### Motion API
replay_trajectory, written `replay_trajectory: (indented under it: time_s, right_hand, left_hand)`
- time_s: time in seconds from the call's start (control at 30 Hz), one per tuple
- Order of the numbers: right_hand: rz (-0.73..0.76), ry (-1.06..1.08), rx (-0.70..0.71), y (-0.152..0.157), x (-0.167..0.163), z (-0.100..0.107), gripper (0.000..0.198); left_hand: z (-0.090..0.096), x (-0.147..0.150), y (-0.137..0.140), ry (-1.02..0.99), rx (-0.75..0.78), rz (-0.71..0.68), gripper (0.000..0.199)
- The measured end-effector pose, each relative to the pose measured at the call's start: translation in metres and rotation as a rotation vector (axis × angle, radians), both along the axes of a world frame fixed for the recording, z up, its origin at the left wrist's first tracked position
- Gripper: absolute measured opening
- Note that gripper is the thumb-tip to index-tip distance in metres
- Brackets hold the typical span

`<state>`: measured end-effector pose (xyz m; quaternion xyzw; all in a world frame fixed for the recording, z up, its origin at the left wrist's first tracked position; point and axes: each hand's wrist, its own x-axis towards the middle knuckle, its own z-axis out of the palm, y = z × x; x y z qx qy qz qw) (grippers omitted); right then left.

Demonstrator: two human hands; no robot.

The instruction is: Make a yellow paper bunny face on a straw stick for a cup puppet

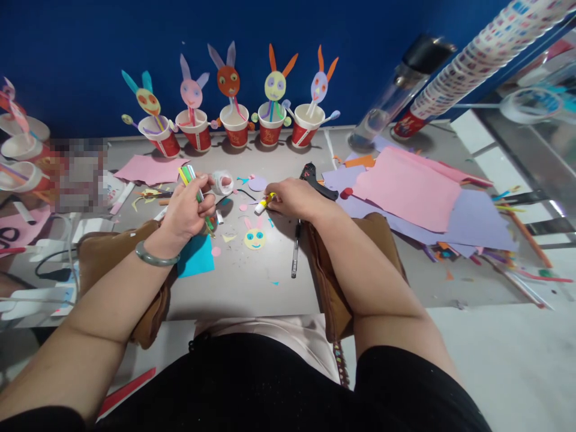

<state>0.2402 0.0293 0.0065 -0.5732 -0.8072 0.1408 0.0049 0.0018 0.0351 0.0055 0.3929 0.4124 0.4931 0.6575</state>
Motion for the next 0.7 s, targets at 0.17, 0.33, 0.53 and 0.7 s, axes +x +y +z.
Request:
replay_trajectory:
  time_s: [0.17,0.33,0.53,0.7]
  right_hand:
    - [-0.033,0.039,0.077,0.007,0.010,0.001,0.024]
    - [-0.349,0.047,0.284,0.011,0.045,0.025,0.025]
    - [-0.583,-0.218,0.185,0.001,0.048,0.053,0.022]
    - [-0.454,-0.307,0.033,-0.005,0.031,0.056,0.018]
  left_hand:
    - [-0.001,0.000,0.000,-0.012,0.012,0.005,0.020]
    - [0.001,0.000,-0.001,-0.022,-0.003,-0.011,0.018]
    - [0.002,0.001,0.000,0.001,-0.016,-0.005,0.021]
    - [-0.001,0.000,0.000,-0.020,0.016,0.009,0.020]
